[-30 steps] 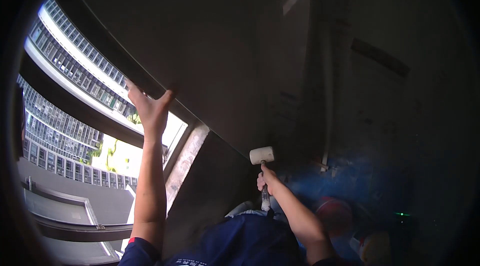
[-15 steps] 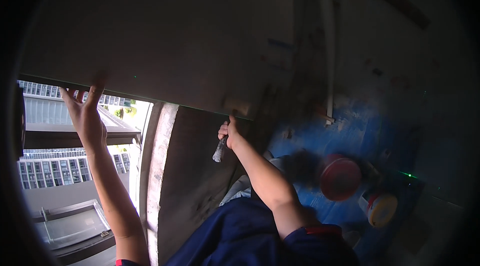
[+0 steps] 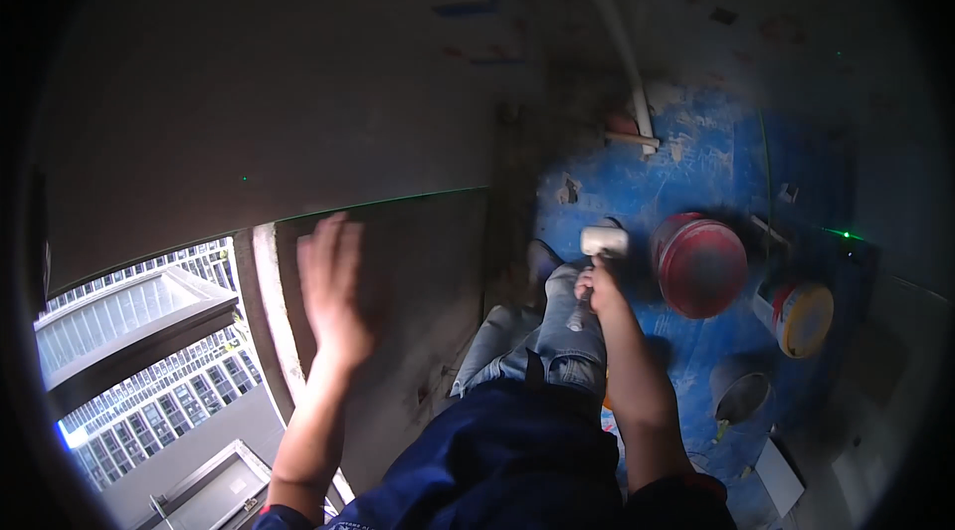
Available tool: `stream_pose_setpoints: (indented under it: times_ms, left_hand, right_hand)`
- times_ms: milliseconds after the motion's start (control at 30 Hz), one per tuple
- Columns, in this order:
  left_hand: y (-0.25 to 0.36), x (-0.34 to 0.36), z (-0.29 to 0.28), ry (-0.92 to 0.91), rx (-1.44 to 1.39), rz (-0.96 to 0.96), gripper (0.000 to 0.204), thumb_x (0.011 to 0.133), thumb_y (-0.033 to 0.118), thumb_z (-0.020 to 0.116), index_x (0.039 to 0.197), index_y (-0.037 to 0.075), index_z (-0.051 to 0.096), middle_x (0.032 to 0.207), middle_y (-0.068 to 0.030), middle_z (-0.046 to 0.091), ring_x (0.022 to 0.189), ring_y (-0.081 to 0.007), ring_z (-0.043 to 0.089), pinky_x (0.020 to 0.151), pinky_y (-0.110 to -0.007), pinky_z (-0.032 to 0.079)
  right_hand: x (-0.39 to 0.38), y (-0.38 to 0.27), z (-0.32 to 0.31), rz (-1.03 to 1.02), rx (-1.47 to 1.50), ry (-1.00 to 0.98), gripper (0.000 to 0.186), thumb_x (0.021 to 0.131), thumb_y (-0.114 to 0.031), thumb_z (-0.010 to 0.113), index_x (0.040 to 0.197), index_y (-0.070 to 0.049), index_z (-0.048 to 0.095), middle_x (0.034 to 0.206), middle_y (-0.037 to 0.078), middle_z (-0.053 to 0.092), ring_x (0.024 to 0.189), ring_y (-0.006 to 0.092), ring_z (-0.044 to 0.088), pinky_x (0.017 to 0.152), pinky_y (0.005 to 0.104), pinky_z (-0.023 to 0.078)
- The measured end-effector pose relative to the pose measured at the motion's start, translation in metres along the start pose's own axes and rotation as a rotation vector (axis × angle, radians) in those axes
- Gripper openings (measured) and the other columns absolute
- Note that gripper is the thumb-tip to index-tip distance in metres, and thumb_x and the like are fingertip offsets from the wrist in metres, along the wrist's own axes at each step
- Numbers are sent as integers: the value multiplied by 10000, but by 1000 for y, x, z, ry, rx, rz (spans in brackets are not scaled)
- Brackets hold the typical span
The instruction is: The person installs a wall tile by tapping it with a mallet, marks a separate tile using a tape measure and pencil, and ત્યારબાદ cuts it using a hand-held tile cutter.
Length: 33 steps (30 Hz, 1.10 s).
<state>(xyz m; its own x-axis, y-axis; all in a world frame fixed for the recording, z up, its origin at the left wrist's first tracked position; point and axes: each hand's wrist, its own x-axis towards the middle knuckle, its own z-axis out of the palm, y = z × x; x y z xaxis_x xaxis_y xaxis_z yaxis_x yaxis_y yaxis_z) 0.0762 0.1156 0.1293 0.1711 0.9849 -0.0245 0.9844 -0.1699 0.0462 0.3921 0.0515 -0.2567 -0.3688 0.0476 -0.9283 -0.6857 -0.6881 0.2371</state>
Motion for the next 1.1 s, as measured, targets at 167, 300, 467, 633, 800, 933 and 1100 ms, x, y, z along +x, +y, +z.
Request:
stream_pose_setpoints:
  times_ms: [167,300,467,633,800,933,1100]
  left_hand:
    - [-62,-3,223,-425,514,180,567,888,193,390,1370,-105,393,1488,-237,323,1418,-363,242,1184,-452,123]
    - [-96,17,289,-776,856,201,583,958,258,336,1432,-80,300,1524,-227,255,1451,-340,144,1187,-463,28]
    - [-102,32,323,-878,1032,223,882,900,574,390,1488,-38,152,1576,-167,138,1464,-319,57,1184,-464,-15]
    - [-89,44,336,-1101,1224,364,1156,761,802,424,1496,-33,105,1584,-163,97,1463,-335,9,1174,-458,-60]
    - [-81,53,329,-1095,1301,383,1120,772,840,309,1509,24,100,1589,-105,127,1464,-313,36,1175,-480,-61]
    - [-79,58,338,-1141,1091,317,1080,778,765,456,1501,15,169,1561,-179,187,1453,-351,95,1177,-477,-8]
    - [-40,-6,343,-1196,285,120,718,775,397,683,1321,-10,456,1215,-231,585,1198,-356,528,1006,-460,404]
  right_hand:
    - [-44,-27,-137,-193,167,203,468,867,-535,615,640,-212,363,508,-74,310,417,82,356,425,237,317]
    - [-103,-9,-204,-212,190,85,448,921,-523,545,655,-190,406,492,-61,322,377,86,355,382,230,286]
    - [-141,34,-223,-381,-139,241,511,993,-507,381,615,-163,388,440,-16,331,311,129,318,318,266,273]
    - [-139,36,-230,-171,216,188,399,1000,-419,445,706,-150,436,486,-44,350,360,69,341,338,213,299]
    - [-129,14,-224,11,353,149,450,972,-507,459,670,-176,419,491,-64,346,382,40,354,360,187,306]
    - [-116,5,-228,16,271,78,416,950,-495,512,695,-175,433,513,-77,346,398,40,363,366,205,308]
    - [-111,4,-210,-154,-261,282,257,941,-305,559,750,-149,485,542,-33,405,399,98,405,368,263,336]
